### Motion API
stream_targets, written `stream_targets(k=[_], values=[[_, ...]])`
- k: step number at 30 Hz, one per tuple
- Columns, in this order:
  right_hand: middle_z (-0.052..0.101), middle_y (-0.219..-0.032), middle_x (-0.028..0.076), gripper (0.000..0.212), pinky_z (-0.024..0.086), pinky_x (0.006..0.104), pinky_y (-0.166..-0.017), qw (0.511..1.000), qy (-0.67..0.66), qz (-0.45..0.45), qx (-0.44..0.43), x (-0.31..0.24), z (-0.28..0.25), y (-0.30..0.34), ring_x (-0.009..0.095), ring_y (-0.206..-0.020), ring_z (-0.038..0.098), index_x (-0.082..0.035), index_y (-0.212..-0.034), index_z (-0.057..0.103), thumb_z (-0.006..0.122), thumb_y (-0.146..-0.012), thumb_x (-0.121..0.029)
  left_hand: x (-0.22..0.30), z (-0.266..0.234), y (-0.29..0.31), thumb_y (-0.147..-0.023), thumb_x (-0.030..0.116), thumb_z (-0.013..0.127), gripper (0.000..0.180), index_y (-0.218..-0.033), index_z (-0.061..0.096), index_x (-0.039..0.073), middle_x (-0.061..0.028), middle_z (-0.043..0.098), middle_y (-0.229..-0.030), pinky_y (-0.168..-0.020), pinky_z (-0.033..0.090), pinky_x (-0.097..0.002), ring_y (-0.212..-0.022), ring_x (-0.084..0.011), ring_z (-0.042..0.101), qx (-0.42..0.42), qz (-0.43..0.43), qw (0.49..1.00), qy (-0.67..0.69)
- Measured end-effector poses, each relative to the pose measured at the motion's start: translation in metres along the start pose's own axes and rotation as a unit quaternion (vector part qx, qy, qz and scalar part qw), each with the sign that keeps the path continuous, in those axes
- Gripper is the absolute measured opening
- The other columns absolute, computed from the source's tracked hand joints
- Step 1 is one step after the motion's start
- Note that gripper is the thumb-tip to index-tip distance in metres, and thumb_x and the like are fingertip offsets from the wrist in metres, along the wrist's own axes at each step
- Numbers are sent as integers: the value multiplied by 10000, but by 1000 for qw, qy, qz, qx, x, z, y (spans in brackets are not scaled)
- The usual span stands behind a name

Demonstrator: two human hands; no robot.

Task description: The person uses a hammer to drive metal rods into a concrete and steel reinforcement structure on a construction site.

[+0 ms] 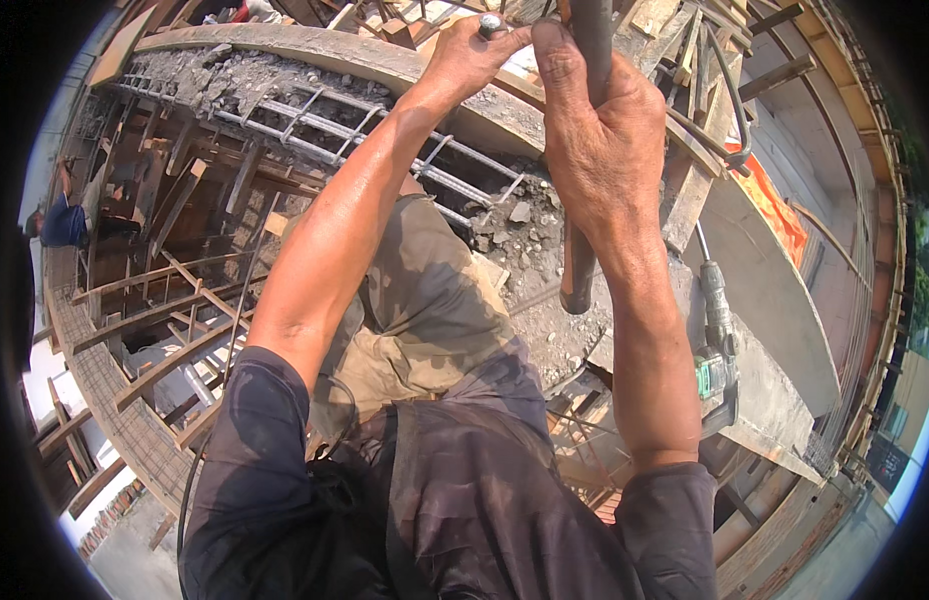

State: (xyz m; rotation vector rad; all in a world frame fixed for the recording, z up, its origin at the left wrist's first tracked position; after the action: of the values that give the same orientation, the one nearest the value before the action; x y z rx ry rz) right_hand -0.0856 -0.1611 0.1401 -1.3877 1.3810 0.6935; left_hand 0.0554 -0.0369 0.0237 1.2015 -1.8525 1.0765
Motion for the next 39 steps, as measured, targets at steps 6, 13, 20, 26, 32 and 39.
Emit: stream_targets(k=[6, 13, 20, 26, 32, 39], values=[[380, -546, -85, 439, 288, 206, -365, 973, -11, 215, -81, 20, -3, 21, 14, -407, 343, -120, -785, 516, 653, -957, -500, -35, 11, -12, -927, 500, 686, 427, -993, 716, 79, -20, 645, -784, -679, 482, -353, -748, -132, 581, -89, 25, 995, 36], [406, -497, -81, 503, 317, 222, -326, 962, -205, -181, 27, -62, -38, -28, 30, -386, 382, -140, -661, 466, 592, -959, -526, -54, 7, -25, -937, 490, 652, 468, -851, 664, 30, -76, 625, -713, -595, 486, -368, -634, -192, 587, -23, 35, 999, -24], [361, -577, -86, 480, 305, 214, -382, 950, -10, 283, -133, 37, 6, 21, 26, -430, 341, -133, -755, 459, 615, -968, -534, -43, 16, -14, -817, 497, 810, 453, -1040, 747, 109, -60, 708, -847, -803, 521, -420, -817, -170, 653, -124, -5, 992, 19], [394, -573, -67, 454, 327, 207, -374, 979, -186, 79, 5, -76, -44, -11, 23, -409, 371, -100, -798, 515, 605, -981, -505, -32, 5, -18, -859, 395, 807, 536, -638, 385, 149, 63, 357, -593, -565, 332, -283, -603, -77, 357, -132, 38, 990, 22], [439, -576, -50, 468, 372, 231, -406, 993, -112, -19, -29, -7, -6, -10, 55, -449, 441, -106, -773, 505, 566, -999, -511, -27, 7, -13, -845, 337, 828, 504, -643, 413, 137, 68, 416, -605, -558, 367, -286, -610, -59, 398, -142, 30, 989, 21], [479, -546, 14, 572, 386, 318, -449, 958, 65, 169, -221, -4, 39, 36, 93, -484, 490, -14, -759, 630, 614, -952, -552, -80, 18, 1, -967, 264, 678, 236, -867, 518, 122, 3, 523, -866, -807, 509, -283, -812, -87, 524, -146, 12, 977, 157]])
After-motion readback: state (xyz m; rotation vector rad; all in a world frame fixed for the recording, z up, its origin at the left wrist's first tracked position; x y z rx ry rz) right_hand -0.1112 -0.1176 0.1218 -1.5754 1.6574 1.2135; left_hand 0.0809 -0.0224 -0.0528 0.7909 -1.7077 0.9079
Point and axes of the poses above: each hand's wrist, its own y-axis away from the middle knuckle, its own z-axis out of the palm, x = y × z, the point moved 5 cm from there along -y, towards the middle knuckle
